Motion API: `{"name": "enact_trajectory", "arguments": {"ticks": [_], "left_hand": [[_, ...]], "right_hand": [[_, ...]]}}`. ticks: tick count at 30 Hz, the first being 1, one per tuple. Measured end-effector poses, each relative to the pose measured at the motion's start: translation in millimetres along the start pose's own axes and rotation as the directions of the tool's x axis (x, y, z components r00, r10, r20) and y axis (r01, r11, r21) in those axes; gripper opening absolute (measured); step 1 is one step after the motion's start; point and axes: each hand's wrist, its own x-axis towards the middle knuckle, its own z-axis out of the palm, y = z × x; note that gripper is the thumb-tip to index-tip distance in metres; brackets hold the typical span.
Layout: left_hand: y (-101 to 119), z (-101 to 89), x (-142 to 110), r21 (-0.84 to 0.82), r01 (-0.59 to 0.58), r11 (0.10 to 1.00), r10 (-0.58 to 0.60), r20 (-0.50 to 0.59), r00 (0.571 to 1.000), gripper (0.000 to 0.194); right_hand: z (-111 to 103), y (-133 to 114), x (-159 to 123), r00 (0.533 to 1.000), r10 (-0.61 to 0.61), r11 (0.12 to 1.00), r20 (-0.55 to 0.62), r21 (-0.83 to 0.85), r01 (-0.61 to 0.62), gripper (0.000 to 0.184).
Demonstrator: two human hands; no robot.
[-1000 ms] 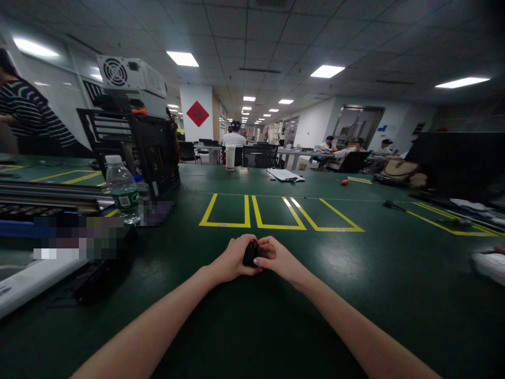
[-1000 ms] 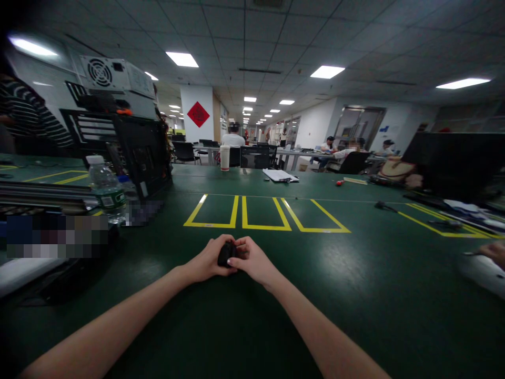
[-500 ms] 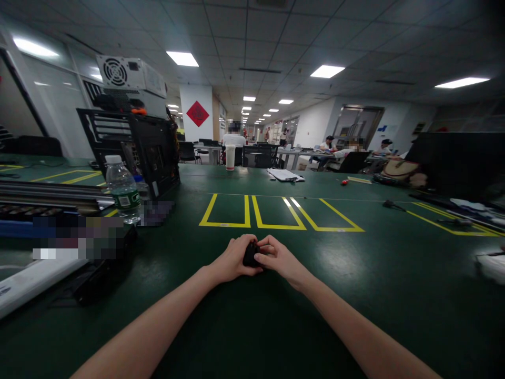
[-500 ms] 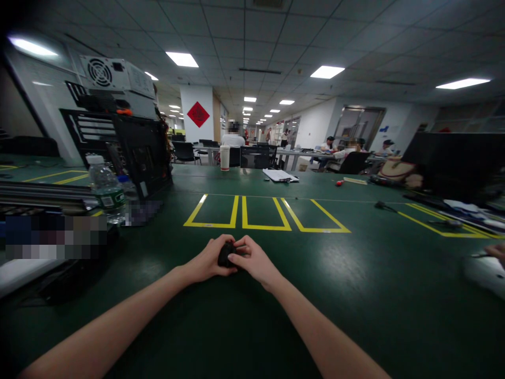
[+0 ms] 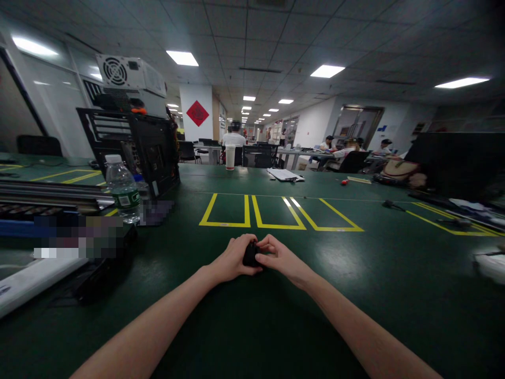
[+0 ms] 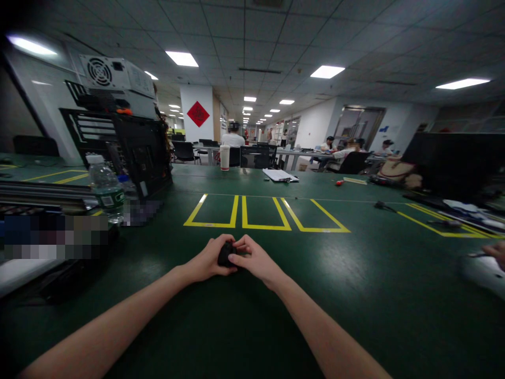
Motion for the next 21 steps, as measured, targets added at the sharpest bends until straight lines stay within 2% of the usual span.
{"name": "enact_trajectory", "arguments": {"ticks": [3, 6, 11, 18, 21], "left_hand": [[-2.9, 1.8, 0.3, 0.01, -0.028, 1.0, 0.028, -0.018, 0.999, 0.057], [-4.3, 2.2, 0.7, 0.015, -0.036, 0.999, 0.037, -0.016, 0.999, 0.056], [-2.3, 0.3, 0.3, 0.007, -0.025, 1.0, 0.025, -0.001, 1.0, 0.055], [1.9, -1.9, -0.2, 0.004, 0.01, 1.0, -0.01, 0.006, 1.0, 0.055], [7.4, -8.6, -1.1, -0.008, 0.004, 1.0, -0.003, 0.055, 0.998, 0.055]], "right_hand": [[1.3, -0.6, 0.6, 0.999, -0.025, 0.999, -0.042, -0.031, 0.023, 0.023], [2.5, 0.7, 2.7, 0.998, 0.005, 1.0, -0.057, -0.023, -0.006, 0.03], [0.5, 7.3, 6.5, 0.998, 0.026, 1.0, -0.051, 0.009, -0.026, 0.034], [-2.5, 6.4, 3.5, 1.0, 0.006, 0.998, 0.019, 0.066, -0.007, 0.039], [-1.9, 3.4, 0.9, 0.999, 0.045, 0.998, -0.009, 0.051, -0.044, 0.032]]}}
